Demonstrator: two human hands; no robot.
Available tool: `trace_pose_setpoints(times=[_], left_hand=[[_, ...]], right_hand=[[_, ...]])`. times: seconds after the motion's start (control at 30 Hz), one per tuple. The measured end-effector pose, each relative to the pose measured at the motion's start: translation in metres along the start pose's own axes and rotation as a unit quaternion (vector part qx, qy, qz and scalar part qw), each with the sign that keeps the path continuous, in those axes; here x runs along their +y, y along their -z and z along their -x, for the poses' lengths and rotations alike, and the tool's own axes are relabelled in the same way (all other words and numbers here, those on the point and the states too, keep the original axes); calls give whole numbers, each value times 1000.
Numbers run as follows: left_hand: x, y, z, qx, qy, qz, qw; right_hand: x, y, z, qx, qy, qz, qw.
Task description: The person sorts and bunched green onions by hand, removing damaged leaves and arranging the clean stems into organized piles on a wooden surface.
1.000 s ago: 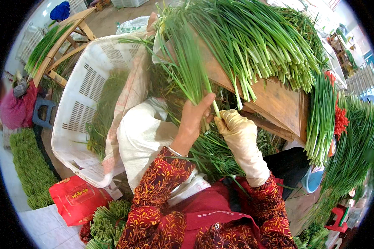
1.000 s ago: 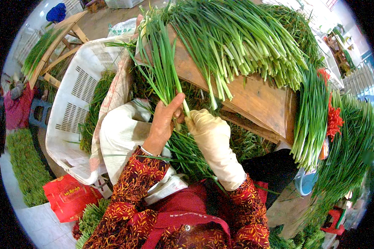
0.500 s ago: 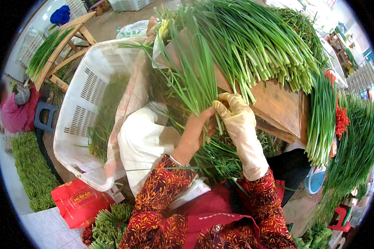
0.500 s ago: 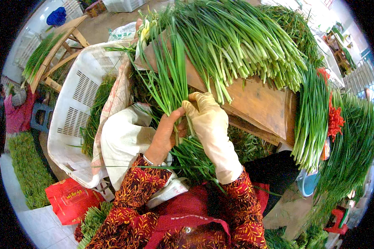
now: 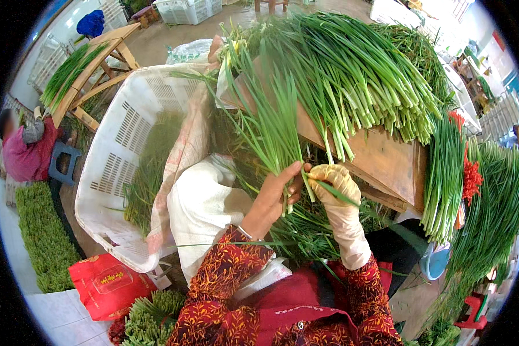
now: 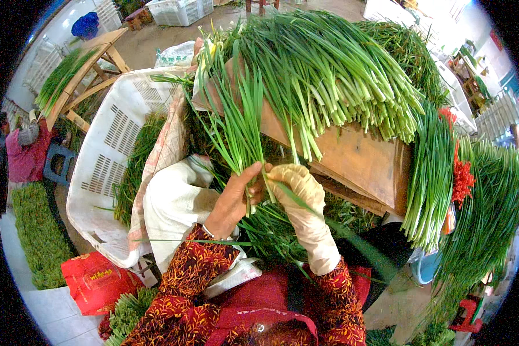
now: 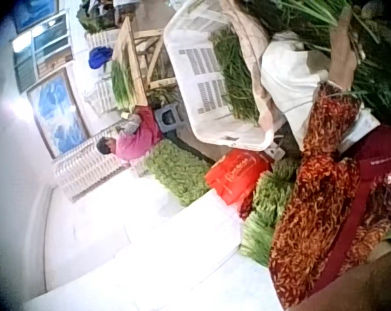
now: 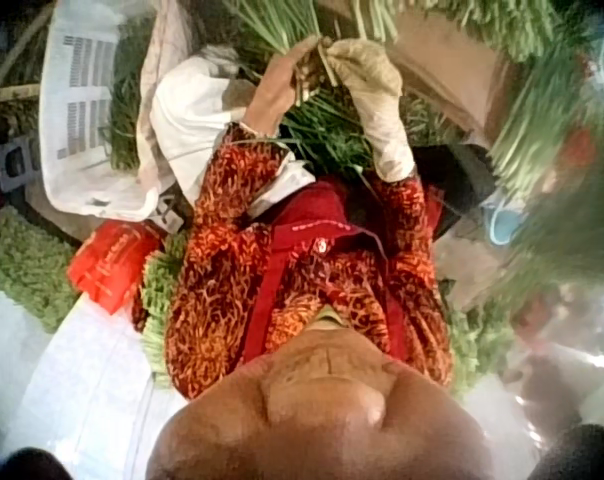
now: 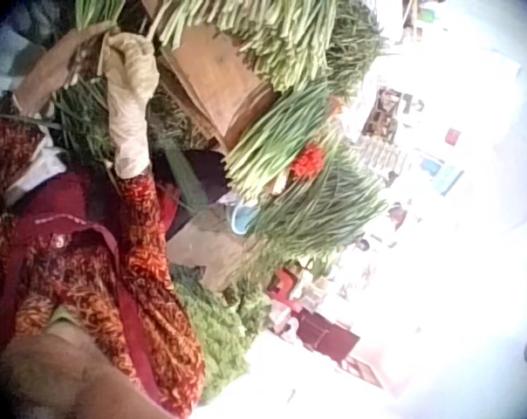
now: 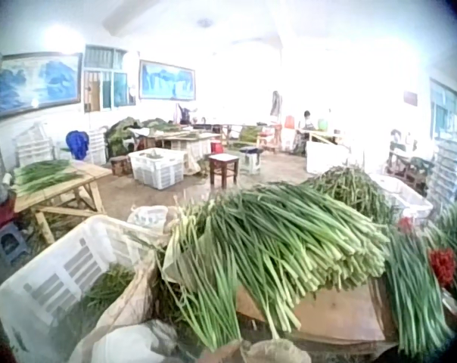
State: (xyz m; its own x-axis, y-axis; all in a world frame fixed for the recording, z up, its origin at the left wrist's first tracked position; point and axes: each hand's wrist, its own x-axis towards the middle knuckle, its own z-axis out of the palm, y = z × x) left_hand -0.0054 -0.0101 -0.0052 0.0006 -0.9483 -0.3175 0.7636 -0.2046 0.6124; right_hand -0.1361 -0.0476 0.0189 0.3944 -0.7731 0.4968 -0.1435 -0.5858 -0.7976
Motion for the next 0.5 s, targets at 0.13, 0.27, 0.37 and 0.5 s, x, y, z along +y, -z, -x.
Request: trace_pose_setpoints(times=[0.13,0.27,0.37,0.5], left_hand=[[9,-4,5,-2,-54,-84,995],[17,4,9,109,-119,-151,975],[29,2,2,83,-172,-145,971],[18,4,0,78,-110,-61,989]], right_hand=[[-13,14,10,-6,9,-12,1000],[-25,19,41,-443,-109,172,873],[-18,41,65,-576,-141,211,777],[-45,54,0,-237,-232,257,908]])
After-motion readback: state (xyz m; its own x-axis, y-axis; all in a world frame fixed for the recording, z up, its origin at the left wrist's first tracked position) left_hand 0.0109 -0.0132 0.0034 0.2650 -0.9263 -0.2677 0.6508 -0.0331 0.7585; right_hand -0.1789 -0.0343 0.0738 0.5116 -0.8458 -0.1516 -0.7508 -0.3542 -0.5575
